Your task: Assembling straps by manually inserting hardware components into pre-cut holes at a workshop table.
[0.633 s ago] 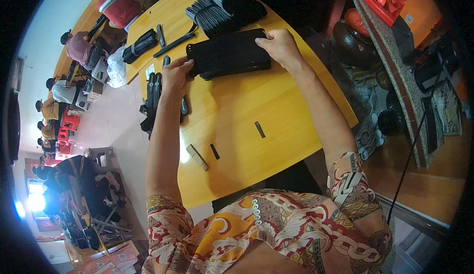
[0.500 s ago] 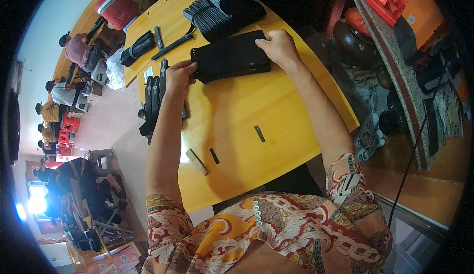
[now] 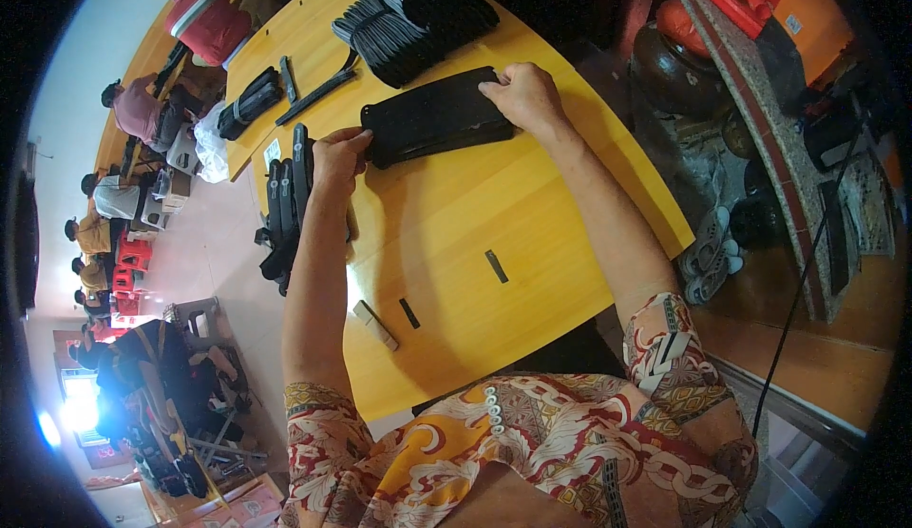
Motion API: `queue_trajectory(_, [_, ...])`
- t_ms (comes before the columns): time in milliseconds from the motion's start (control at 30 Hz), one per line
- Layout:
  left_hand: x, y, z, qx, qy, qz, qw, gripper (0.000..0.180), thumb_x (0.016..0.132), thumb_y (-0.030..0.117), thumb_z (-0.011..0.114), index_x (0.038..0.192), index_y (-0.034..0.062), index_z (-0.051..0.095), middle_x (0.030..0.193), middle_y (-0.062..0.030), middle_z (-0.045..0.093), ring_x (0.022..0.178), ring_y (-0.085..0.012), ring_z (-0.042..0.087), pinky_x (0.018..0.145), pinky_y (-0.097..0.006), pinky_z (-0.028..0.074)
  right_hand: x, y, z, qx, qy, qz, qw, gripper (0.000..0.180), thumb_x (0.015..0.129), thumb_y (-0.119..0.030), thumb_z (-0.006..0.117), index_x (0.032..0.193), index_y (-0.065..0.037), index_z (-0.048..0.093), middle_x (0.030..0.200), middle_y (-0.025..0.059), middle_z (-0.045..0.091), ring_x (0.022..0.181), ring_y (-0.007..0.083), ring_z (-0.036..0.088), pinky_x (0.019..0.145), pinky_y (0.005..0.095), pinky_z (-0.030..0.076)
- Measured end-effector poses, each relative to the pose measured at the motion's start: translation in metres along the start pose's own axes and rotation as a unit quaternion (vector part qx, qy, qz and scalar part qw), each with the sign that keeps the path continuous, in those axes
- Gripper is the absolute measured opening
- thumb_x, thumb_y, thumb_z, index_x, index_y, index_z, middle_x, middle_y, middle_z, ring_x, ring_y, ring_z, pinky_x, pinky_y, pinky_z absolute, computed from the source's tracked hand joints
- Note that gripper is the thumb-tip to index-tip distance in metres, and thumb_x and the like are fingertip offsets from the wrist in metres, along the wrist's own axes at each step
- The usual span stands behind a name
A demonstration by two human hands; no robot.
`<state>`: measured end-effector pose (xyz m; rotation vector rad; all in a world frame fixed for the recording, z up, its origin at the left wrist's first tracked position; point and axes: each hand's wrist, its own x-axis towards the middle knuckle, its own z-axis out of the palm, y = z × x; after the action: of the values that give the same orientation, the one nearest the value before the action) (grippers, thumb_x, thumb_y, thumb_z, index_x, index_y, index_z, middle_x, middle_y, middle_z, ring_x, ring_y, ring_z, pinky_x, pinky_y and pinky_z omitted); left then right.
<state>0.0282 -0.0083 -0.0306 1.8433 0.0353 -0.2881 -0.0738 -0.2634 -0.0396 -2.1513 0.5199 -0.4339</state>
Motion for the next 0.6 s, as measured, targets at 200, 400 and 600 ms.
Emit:
queue_trajectory(200, [0.002, -0.002, 0.002, 0.002, -0.015, -0.002, 1.0, 0.019, 0.076, 0.007, 0.068, 0.091, -0.0048, 0.063, 0.064, -0.0039, 0.057, 0.046, -0.0104, 0.047, 0.041, -0.023, 0.034, -0.008, -0.008, -0.002, -0.075, -0.007, -0.012, 0.997, 0.034, 0.073, -0.031, 0.068, 0.08, 0.002, 0.061, 0.08, 0.0191, 0.064, 0.077, 0.0325, 0.062, 0.068, 0.0403, 0.047])
queue_trajectory(400, [0.0, -0.002, 0.003, 0.015, 0.008, -0.018, 1.0, 0.019, 0.076, 0.007, 0.068, 0.092, -0.0024, 0.063, 0.065, -0.0034, 0.058, 0.048, -0.0101, 0.048, 0.042, -0.022, 0.035, -0.012, -0.011, -0.001, -0.119, -0.013, -0.017, 0.993, 0.031, 0.076, -0.03, 0.065, 0.082, 0.0, 0.061, 0.082, 0.0193, 0.064, 0.078, 0.0341, 0.062, 0.07, 0.0423, 0.047])
queue_trajectory(600, [0.004, -0.007, 0.002, -0.002, 0.001, -0.018, 1.0, 0.019, 0.074, 0.006, 0.069, 0.091, -0.002, 0.063, 0.065, -0.0032, 0.057, 0.045, -0.0111, 0.047, 0.039, -0.023, 0.035, -0.01, -0.003, 0.007, -0.128, -0.014, -0.01, 0.992, 0.033, 0.077, -0.03, 0.064, 0.087, 0.0, 0.059, 0.084, 0.0201, 0.063, 0.08, 0.0346, 0.061, 0.072, 0.0432, 0.047])
